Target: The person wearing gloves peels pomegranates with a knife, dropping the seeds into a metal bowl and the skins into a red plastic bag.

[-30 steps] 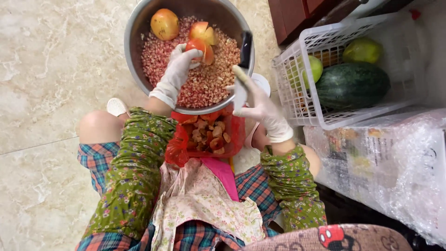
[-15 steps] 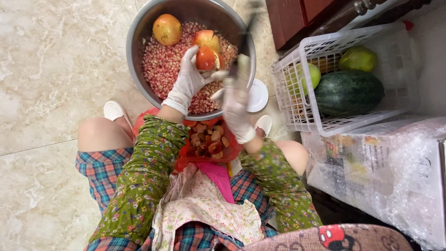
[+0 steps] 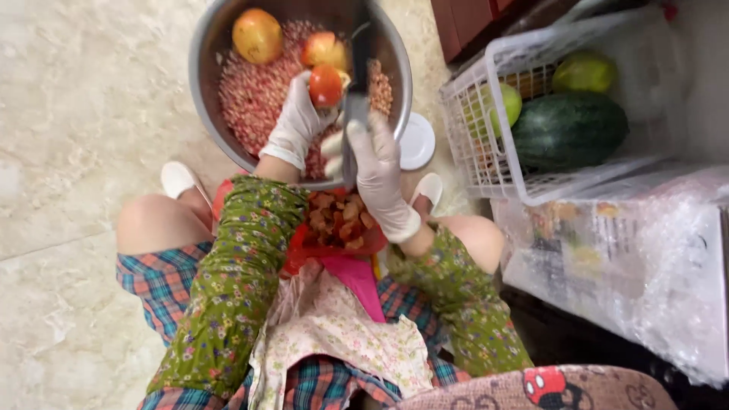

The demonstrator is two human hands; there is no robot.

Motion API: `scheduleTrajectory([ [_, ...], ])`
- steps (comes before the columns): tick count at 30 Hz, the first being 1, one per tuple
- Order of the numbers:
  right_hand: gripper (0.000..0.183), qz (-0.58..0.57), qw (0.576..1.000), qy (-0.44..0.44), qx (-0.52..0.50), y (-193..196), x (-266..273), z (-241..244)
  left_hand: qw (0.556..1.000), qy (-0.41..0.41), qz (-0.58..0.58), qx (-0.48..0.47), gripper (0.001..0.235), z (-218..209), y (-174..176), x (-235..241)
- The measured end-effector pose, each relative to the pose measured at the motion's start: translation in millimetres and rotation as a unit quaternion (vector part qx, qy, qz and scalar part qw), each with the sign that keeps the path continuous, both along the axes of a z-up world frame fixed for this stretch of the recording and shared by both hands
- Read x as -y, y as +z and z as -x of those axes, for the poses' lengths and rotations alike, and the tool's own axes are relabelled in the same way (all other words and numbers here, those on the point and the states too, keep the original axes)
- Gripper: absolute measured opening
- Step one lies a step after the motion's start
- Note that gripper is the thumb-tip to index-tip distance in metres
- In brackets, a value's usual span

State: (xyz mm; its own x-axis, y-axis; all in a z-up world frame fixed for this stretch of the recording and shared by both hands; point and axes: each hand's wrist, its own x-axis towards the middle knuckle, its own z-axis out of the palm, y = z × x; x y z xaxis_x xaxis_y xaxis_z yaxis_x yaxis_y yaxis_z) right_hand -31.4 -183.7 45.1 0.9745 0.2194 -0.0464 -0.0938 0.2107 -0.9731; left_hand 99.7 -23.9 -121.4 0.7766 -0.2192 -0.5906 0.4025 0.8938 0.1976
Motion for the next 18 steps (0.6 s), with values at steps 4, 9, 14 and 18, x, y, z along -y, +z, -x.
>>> scheduleTrajectory([
  [4, 0.038, -0.024, 0.972, 0.075, -0.222, -10.4, -20.8, -11.4, 0.995, 0.0, -0.086, 0.054, 0.03, -5.9, -17.8, -2.2],
  [9, 0.034, -0.01, 1.0, 0.013, -0.003, -4.8, 2.9, 6.5, 0.996, -0.007, -0.027, 0.084, 0.032, 1.0, -31.7, 3.0],
  [14, 0.029, -0.043, 0.969, 0.057, -0.235, -11.5, -17.9, -12.6, 0.978, -0.03, -0.202, 0.031, 0.033, 8.1, 28.6, -4.1],
  [18, 0.029, -0.001, 1.0, 0.009, 0.024, 1.5, -1.4, -2.3, 0.988, -0.062, -0.14, 0.006, 0.037, 10.6, 41.1, -3.1],
])
